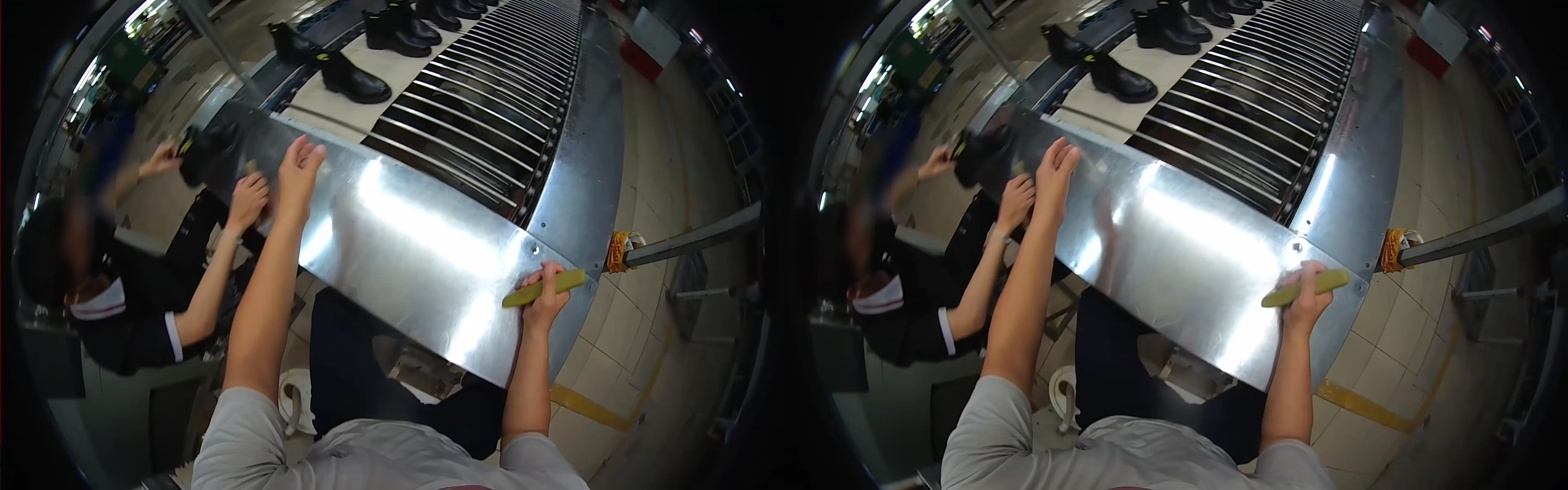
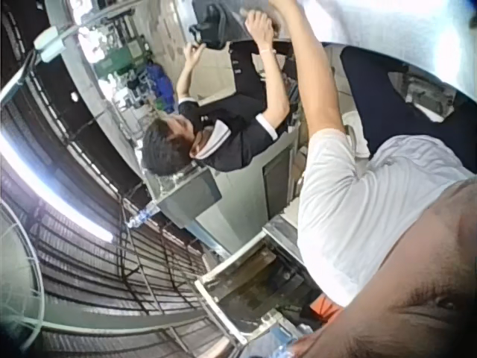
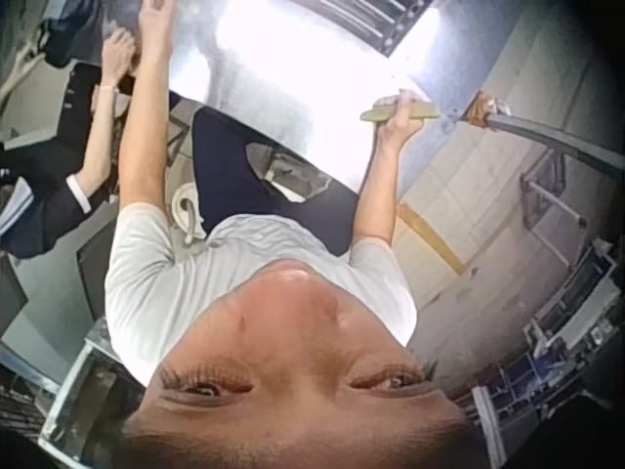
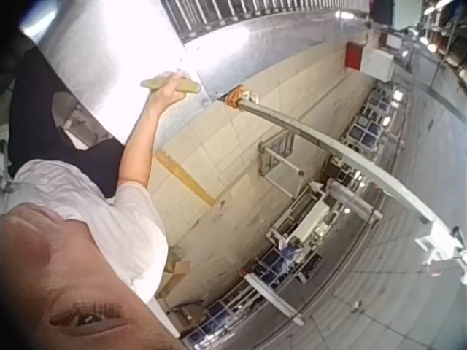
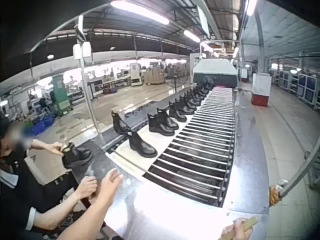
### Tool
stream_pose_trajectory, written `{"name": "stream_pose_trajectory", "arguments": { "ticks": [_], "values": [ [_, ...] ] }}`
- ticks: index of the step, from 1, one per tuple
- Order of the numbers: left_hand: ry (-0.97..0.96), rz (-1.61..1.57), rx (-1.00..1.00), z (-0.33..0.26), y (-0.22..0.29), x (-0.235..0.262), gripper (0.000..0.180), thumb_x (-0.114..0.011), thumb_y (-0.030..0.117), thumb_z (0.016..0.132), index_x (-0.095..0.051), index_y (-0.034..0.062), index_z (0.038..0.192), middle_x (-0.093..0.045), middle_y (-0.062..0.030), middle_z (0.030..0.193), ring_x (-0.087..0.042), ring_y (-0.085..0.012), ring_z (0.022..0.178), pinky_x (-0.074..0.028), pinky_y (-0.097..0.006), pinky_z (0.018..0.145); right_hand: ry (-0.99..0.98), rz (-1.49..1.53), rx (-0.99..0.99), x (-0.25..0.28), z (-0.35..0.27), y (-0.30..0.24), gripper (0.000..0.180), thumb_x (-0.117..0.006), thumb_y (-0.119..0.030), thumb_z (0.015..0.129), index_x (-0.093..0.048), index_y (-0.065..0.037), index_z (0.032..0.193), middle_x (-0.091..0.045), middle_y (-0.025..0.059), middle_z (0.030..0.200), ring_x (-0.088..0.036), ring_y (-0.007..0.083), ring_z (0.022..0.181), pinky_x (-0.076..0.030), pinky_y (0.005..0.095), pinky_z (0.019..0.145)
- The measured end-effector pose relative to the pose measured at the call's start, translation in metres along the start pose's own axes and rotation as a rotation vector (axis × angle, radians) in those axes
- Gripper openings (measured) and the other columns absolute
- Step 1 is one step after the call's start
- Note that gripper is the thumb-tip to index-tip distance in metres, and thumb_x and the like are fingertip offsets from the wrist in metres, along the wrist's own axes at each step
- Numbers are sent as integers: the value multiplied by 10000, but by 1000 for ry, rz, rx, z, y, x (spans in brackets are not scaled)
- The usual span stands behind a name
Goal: The person uses a green-handled brush to polish a black leather boot on a metal workbench. They hold the boot with their left hand and scrub the surface with the brush in their right hand, rotating the boot to cover different areas. The person repeats this process on multiple boots, placing each finished one on a roller conveyor.
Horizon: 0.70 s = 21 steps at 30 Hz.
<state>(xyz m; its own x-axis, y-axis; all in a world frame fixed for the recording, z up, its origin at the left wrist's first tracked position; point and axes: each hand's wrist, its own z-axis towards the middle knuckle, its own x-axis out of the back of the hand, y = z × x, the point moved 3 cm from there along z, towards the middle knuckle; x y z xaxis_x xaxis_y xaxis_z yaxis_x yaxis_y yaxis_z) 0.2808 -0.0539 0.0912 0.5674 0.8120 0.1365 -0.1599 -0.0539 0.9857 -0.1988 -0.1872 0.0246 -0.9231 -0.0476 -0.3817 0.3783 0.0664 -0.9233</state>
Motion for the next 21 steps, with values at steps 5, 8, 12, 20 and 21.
{"name": "stream_pose_trajectory", "arguments": {
  "ticks": [5, 8, 12, 20, 21],
  "values": [
    [28, 37, 141, 141, -63, -60, 913, -826, 369, 864, -365, -49, 1532, -563, -252, 1418, -565, -298, 1304, -453, -364, 1056, -1, -24, 38, 7, 3, 3, 164, -616, -152, 1017, -581, 2, 1064, -576, 84, 741, -569, 168, 639, -507, 321, 621],
    [134, 191, 119, 215, -98, -107, 995, -862, 406, 812, -356, -64, 1530, -510, -272, 1468, -539, -339, 1330, -437, -395, 1092, 7, -55, 78, 12, 1, 4, 167, -601, -149, 1025, -578, 5, 1083, -573, 81, 747, -569, 163, 652, -506, 315, 641],
    [268, 156, 79, 355, -149, -76, 1095, -920, 426, 737, -351, -85, 1521, -518, -229, 1471, -515, -327, 1359, -391, -427, 1144, -78, -77, 94, 6, 7, 11, 213, -601, -182, 1023, -568, 12, 1105, -582, 88, 745, -571, 167, 644, -501, 314, 622],
    [487, 178, 401, 381, -148, -152, 1565, -1017, 269, 519, 75, -52, 1593, -349, -304, 1571, -494, -390, 1384, -433, -443, 1156, -17, -172, 109, 7, 8, 2, 252, -618, -197, 998, -566, 22, 1110, -589, 100, 744, -575, 168, 639, -493, 303, 601],
    [451, 99, 331, 372, -148, -147, 1528, -1014, 255, 525, 39, -47, 1590, -383, -289, 1547, -540, -391, 1332, -478, -461, 1109, -5, -145, 83, 9, 8, 5, 244, -627, -197, 997, -578, 17, 1104, -592, 91, 751, -581, 156, 649, -490, 293, 610]
  ]
}}
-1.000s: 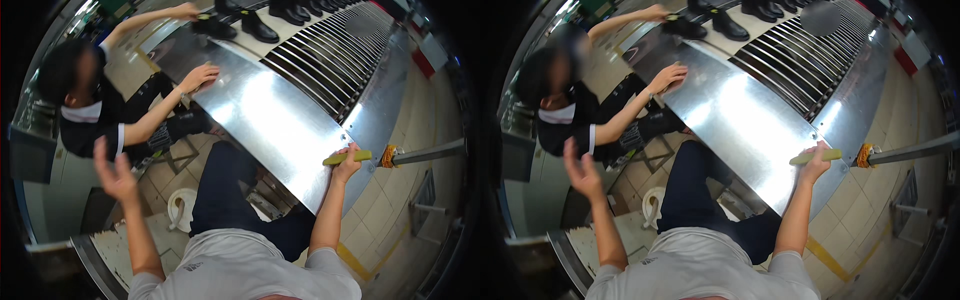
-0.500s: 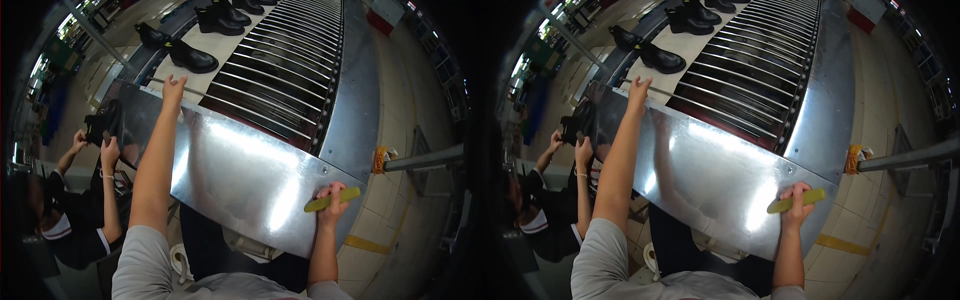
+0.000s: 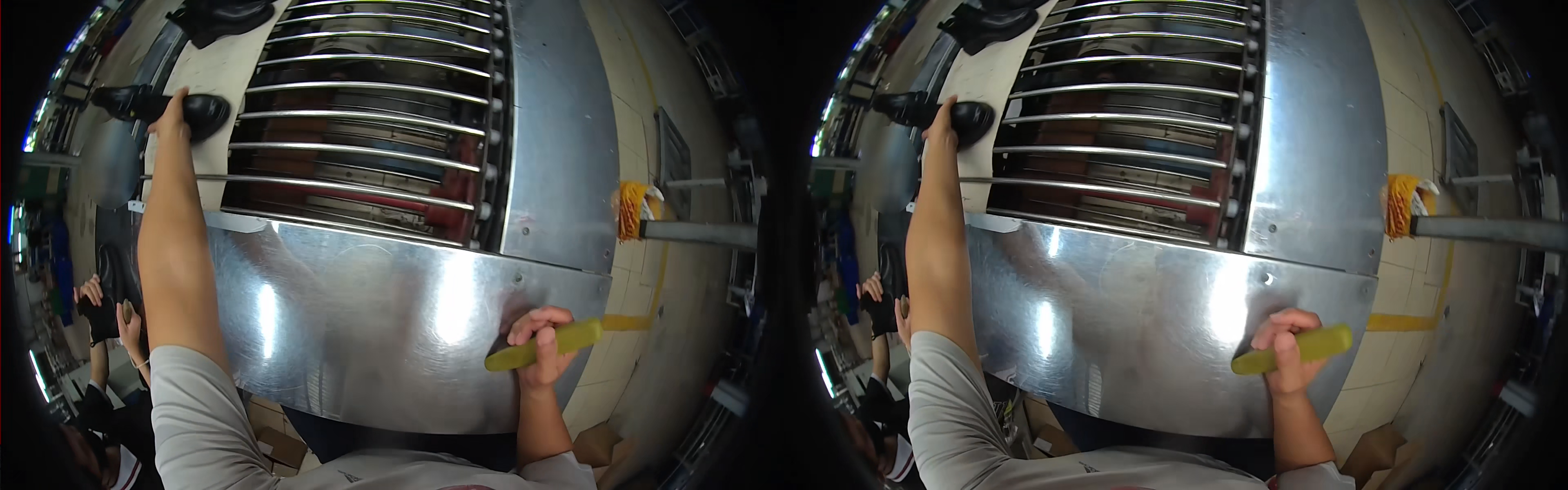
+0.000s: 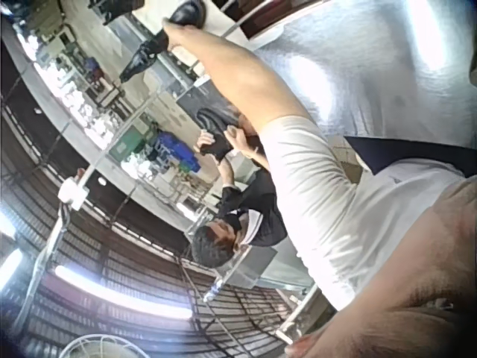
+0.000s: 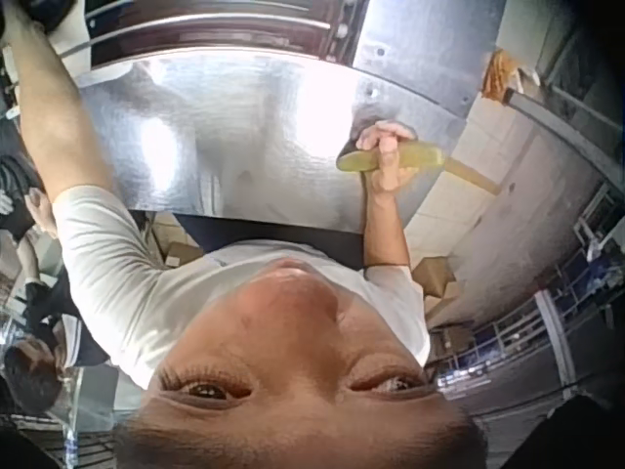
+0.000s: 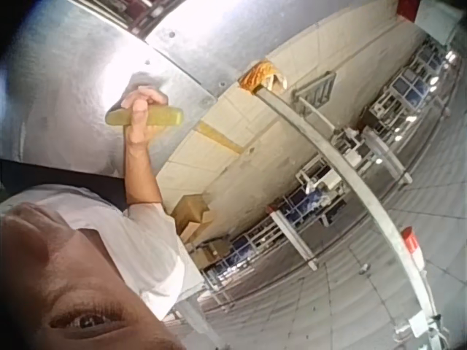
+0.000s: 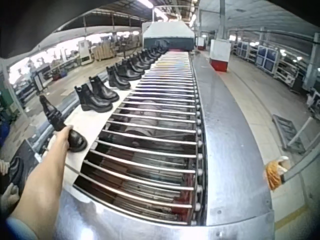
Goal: The person uses a green-handled brush to polish a black leather boot on a metal workbench. They hold the boot with their left hand and scrub the surface with the brush in their right hand, rotating the boot to cover different areas. The person repeats this process on multiple boots, placing each finished one on a roller conveyor.
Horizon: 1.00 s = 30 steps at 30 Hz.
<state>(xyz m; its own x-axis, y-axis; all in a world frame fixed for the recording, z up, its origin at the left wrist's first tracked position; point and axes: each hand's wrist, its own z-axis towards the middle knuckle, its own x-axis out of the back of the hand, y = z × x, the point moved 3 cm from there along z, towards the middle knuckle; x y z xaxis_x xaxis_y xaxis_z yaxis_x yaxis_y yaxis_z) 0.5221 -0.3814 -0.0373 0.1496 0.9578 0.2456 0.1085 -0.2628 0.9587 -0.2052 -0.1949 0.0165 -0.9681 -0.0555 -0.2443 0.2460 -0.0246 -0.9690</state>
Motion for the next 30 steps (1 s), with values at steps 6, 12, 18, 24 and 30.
{"name": "stream_pose_trajectory", "arguments": {
  "ticks": [6, 12, 18, 24, 30],
  "values": [
    [-772, -493, 243, -112, 11, 75, 414, -750, 354, 856, -676, 13, 1077, -741, -140, 949, -741, -312, 761, -647, -447, 710, 16, -20, -57, -3, 0, -3, 198, -651, -166, 998, -606, 10, 1078, -622, 70, 772, -599, 131, 672, -485, 281, 629],
    [-1015, -764, 221, -404, 15, 221, 729, -518, 559, 970, -543, -59, 1357, -693, -262, 1131, -725, -315, 891, -614, -398, 772, 32, 68, -93, -6, 2, 0, 222, -675, -193, 995, -616, 6, 1073, -624, 62, 761, -604, 140, 666, -493, 285, 633],
    [-1068, -903, 551, -568, -73, 298, 852, -556, 599, 937, -423, -27, 1500, -577, -244, 1373, -601, -382, 1241, -541, -462, 1010, 13, 134, -72, -6, 4, 2, 252, -712, -231, 977, -621, -5, 1042, -604, 80, 727, -588, 164, 598, -502, 317, 556],
    [-698, -507, -322, -578, -105, 304, 423, -695, 278, 921, -617, -22, 1209, -642, -81, 1140, -601, -173, 1031, -478, -318, 915, -8, 117, -32, -1, 5, 2, 258, -722, -221, 964, -616, 3, 1036, -609, 93, 720, -597, 185, 581, -519, 336, 546],
    [-610, -314, -198, -566, -107, 298, 398, -671, 355, 969, -684, -35, 891, -688, -51, 817, -623, -154, 767, -486, -340, 711, 22, 83, -32, -5, 5, 1, 350, -703, -315, 991, -604, 16, 1043, -601, 88, 720, -607, 194, 603, -528, 343, 582]
  ]
}}
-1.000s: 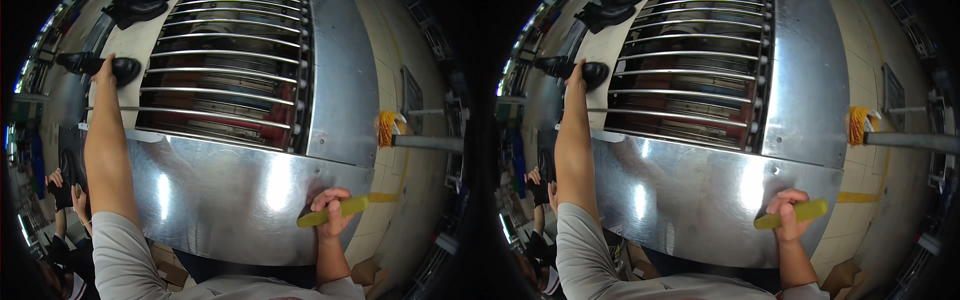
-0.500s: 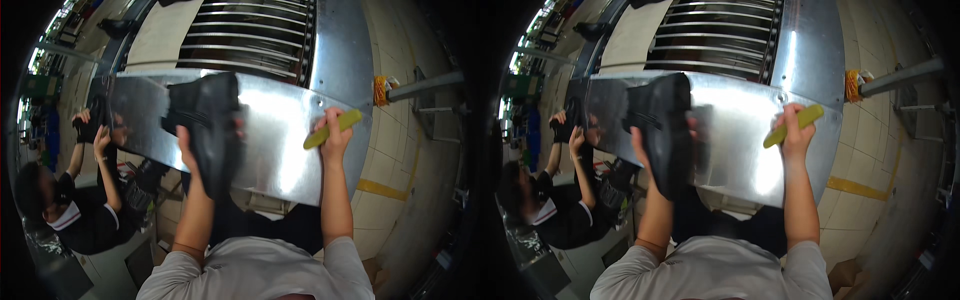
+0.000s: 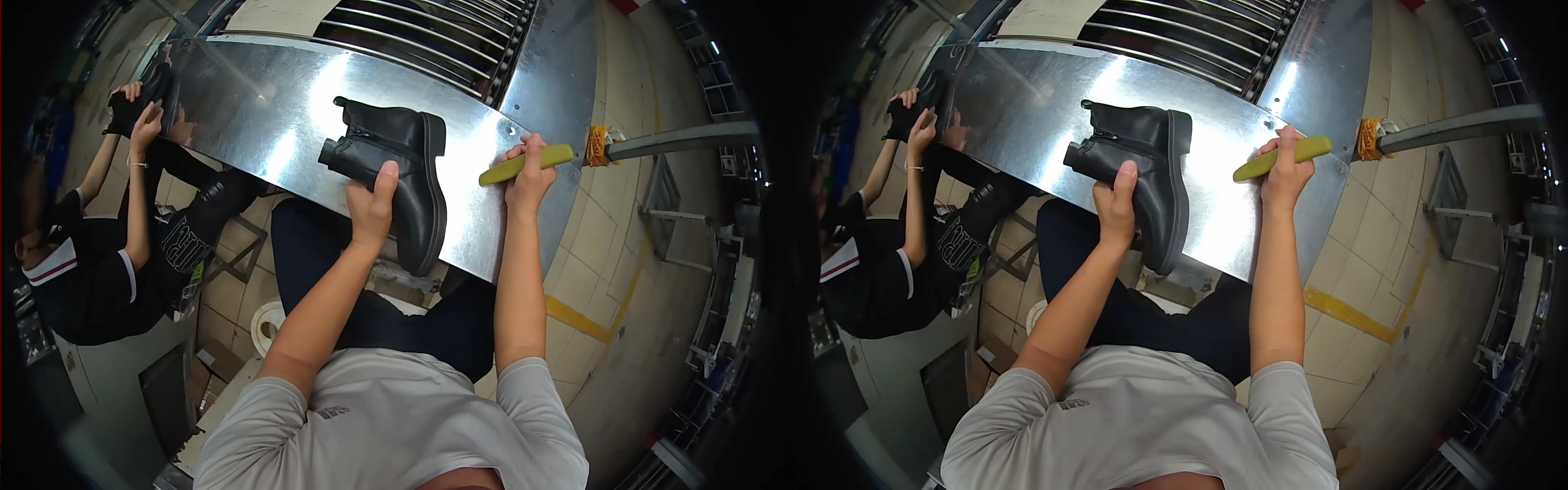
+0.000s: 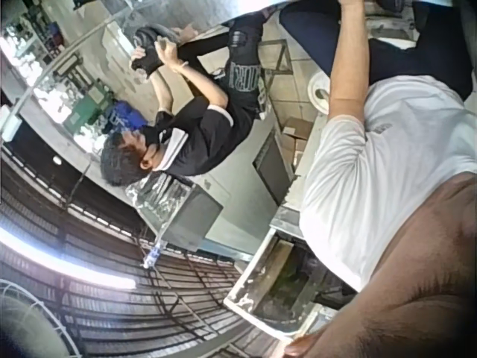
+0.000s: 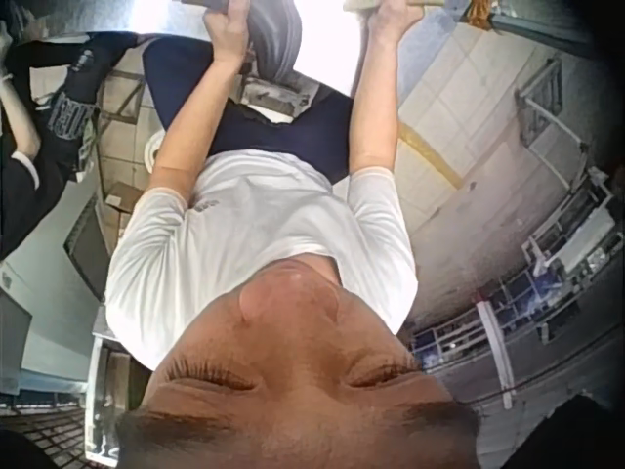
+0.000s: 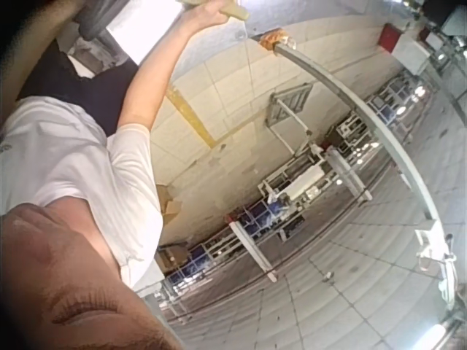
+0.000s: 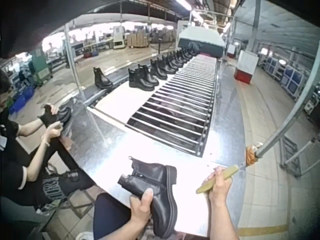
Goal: The person uses a green-handled brush to polish a black leather boot on a metal workbench. They hold the boot with their left hand and scrub the surface with the brush in their right hand, rotating the boot to cover different areas. The person repeats this process on multiple boots, placing each finished one on a roller conveyor.
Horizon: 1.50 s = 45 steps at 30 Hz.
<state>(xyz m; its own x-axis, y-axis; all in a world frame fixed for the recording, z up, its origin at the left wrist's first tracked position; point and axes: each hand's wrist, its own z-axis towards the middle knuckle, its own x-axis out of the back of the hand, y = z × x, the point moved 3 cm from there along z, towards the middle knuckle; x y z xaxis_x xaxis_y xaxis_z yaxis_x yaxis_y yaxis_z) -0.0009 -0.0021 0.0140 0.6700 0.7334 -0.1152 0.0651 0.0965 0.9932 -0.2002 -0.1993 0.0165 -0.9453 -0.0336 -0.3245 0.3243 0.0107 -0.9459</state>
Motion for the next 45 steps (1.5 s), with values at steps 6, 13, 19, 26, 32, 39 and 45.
{"name": "stream_pose_trajectory", "arguments": {
  "ticks": [6, 13, 19, 26, 32, 39, 45],
  "values": [
    [84, -22, -179, -1, 15, -8, 385, -653, 326, 976, -676, -38, 852, -680, -80, 763, -628, -184, 721, -475, -359, 673, -80, -40, 67, -34, -9, -15, 368, -657, -365, 1030, -594, -3, 1002, -608, 90, 758, -631, 217, 690, -550, 374, 724],
    [-4, 35, -143, 0, 10, -5, 331, -658, 298, 959, -689, -17, 860, -693, -97, 754, -653, -239, 684, -496, -374, 670, -369, 441, 55, -128, -1, -32, 346, -616, -356, 1052, -543, -77, 860, -502, 37, 718, -508, 168, 644, -479, 364, 651],
    [-14, 56, -164, 2, 10, -4, 302, -666, 280, 943, -695, -11, 869, -706, -105, 775, -675, -253, 708, -509, -379, 682, -515, 323, 63, -167, 5, -17, 358, -673, -309, 1019, -564, -67, 780, -470, 23, 617, -468, 153, 545, -422, 320, 545],
    [7, 47, -187, 4, 9, -3, 303, -662, 286, 941, -692, 1, 843, -685, -86, 753, -648, -242, 685, -499, -368, 671, -728, 362, 148, -158, -4, -4, 236, -642, -201, 1027, -577, -50, 858, -526, 39, 671, -467, 148, 588, -401, 312, 572],
    [-11, 17, -153, 0, 18, -6, 341, -597, 307, 972, -634, -7, 843, -613, -50, 757, -559, -175, 716, -440, -352, 669, -716, 325, 323, -136, -49, -29, 245, -636, -188, 1021, -561, -18, 861, -537, 68, 677, -459, 153, 595, -400, 310, 579],
    [-39, 52, -145, -5, 13, -4, 340, -554, 291, 995, -626, -23, 888, -603, -34, 823, -525, -154, 770, -428, -341, 713, -602, 443, 143, -96, -78, -29, 357, -488, -337, 1073, -556, -86, 829, -419, 3, 605, -387, 142, 518, -380, 352, 565],
    [-34, 18, -135, -7, 10, -5, 327, -556, 282, 998, -613, -12, 868, -582, -9, 807, -503, -125, 760, -408, -319, 693, -636, 459, 97, -102, -76, -25, 335, -502, -321, 1058, -550, -88, 821, -397, -7, 584, -369, 129, 484, -353, 334, 519]
  ]
}}
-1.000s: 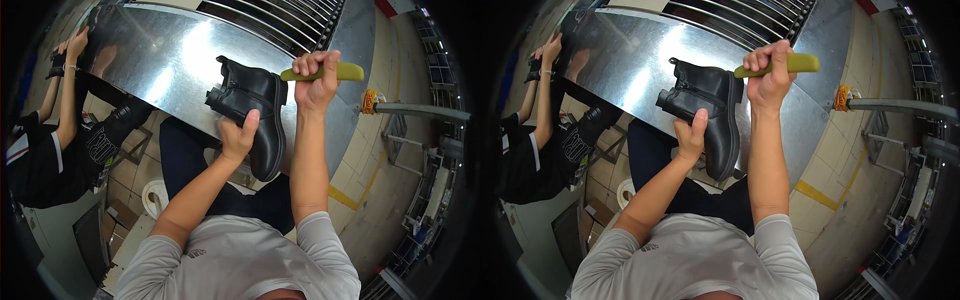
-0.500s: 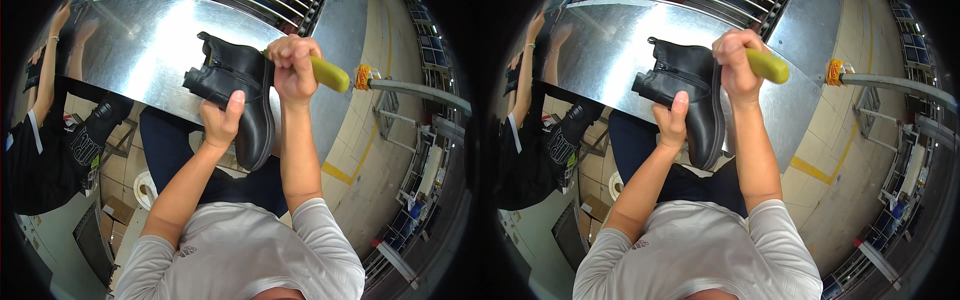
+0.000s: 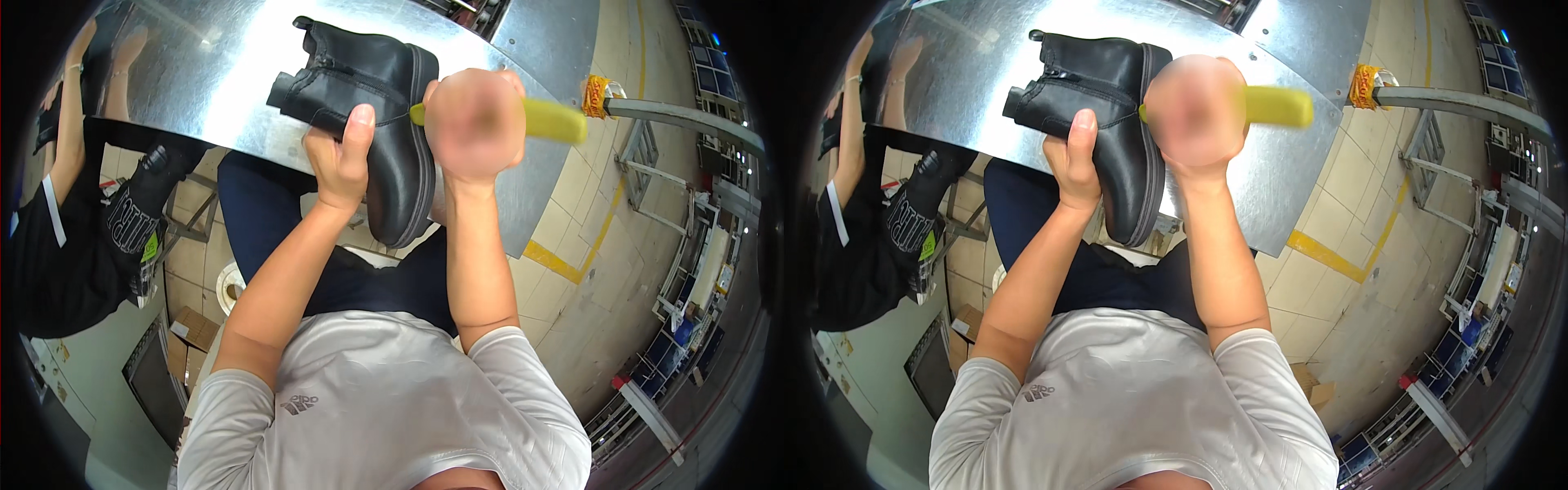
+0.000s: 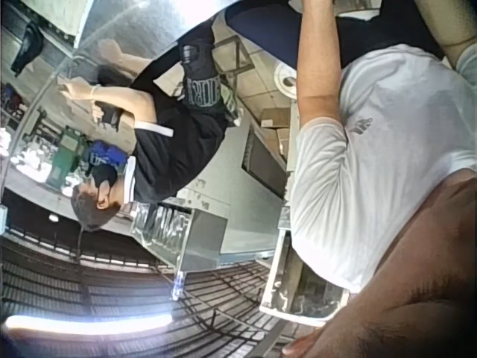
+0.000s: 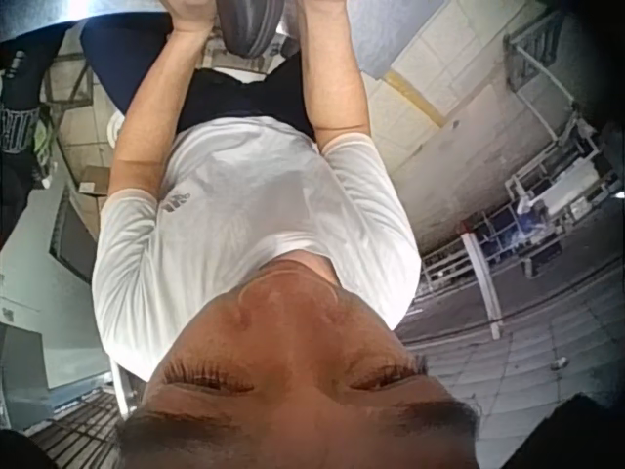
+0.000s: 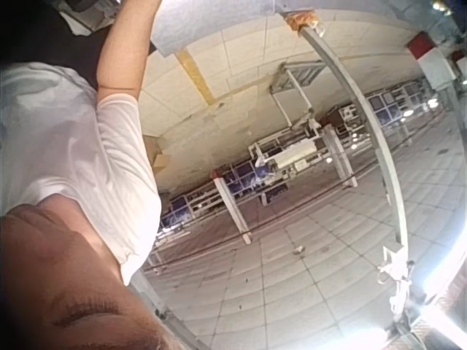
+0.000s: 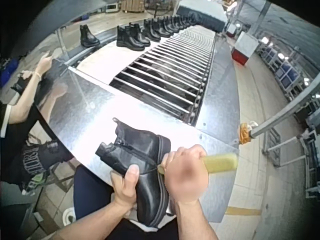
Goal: The person uses a green-handled brush to polish a black leather boot on a metal workbench. They hold the boot with their left hand and scrub the surface with the brush in their right hand, rotating the boot to cover different areas. The person repeats this process on multiple boots, placing each finished one on a roller conveyor.
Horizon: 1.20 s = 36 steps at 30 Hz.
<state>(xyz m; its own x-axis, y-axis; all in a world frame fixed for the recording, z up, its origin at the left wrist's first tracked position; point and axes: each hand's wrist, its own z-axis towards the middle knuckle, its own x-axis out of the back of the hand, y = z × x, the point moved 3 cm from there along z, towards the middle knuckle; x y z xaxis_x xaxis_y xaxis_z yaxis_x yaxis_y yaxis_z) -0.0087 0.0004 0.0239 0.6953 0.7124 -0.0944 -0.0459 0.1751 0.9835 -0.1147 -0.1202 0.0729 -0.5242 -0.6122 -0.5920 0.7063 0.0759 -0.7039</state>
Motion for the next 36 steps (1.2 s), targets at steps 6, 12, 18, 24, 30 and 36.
{"name": "stream_pose_trajectory", "arguments": {
  "ticks": [6, 12, 18, 24, 30, 36],
  "values": [
    [83, -18, -31, 2, -1, 0, 352, -626, 316, 962, -639, 7, 794, -616, -50, 693, -565, -180, 665, -450, -358, 647, 143, 217, -234, 9, 15, 8, 306, -588, -294, 1025, -539, -105, 790, -380, -22, 547, -356, 108, 441, -335, 303, 456],
    [72, -5, -45, 3, -1, -2, 369, -632, 332, 960, -666, 3, 795, -650, -77, 689, -608, -201, 656, -480, -363, 658, 248, 287, -249, 16, 4, 7, 335, -559, -323, 1037, -556, -126, 765, -394, -32, 548, -359, 110, 440, -348, 309, 475],
    [83, -3, -101, 3, 5, -3, 353, -644, 321, 960, -683, 1, 818, -673, -103, 705, -646, -243, 666, -496, -373, 657, 246, 213, -173, 6, -17, -7, 327, -509, -315, 1054, -548, -121, 795, -411, -28, 559, -375, 115, 454, -367, 323, 495],
    [46, 47, -103, 5, 1, 0, 338, -668, 323, 947, -695, 13, 817, -680, -119, 700, -651, -283, 634, -499, -388, 631, 143, 28, -38, -16, -37, -27, 297, -473, -273, 1064, -510, -96, 828, -405, 0, 582, -381, 128, 486, -377, 334, 532],
    [47, 40, -99, 4, -3, 5, 332, -681, 333, 935, -699, 28, 807, -693, -123, 731, -676, -299, 681, -508, -393, 644, 104, 103, -55, -33, -76, -42, 283, -445, -283, 1088, -467, -98, 874, -408, -7, 613, -371, 118, 485, -375, 327, 523],
    [133, -8, -116, -3, -1, -2, 320, -685, 317, 941, -710, 12, 846, -721, -118, 773, -689, -299, 702, -523, -397, 679, 114, 37, -157, -40, -120, -48, 352, -391, -392, 1108, -497, -88, 963, -428, -2, 612, -402, 120, 490, -393, 316, 510]
  ]
}}
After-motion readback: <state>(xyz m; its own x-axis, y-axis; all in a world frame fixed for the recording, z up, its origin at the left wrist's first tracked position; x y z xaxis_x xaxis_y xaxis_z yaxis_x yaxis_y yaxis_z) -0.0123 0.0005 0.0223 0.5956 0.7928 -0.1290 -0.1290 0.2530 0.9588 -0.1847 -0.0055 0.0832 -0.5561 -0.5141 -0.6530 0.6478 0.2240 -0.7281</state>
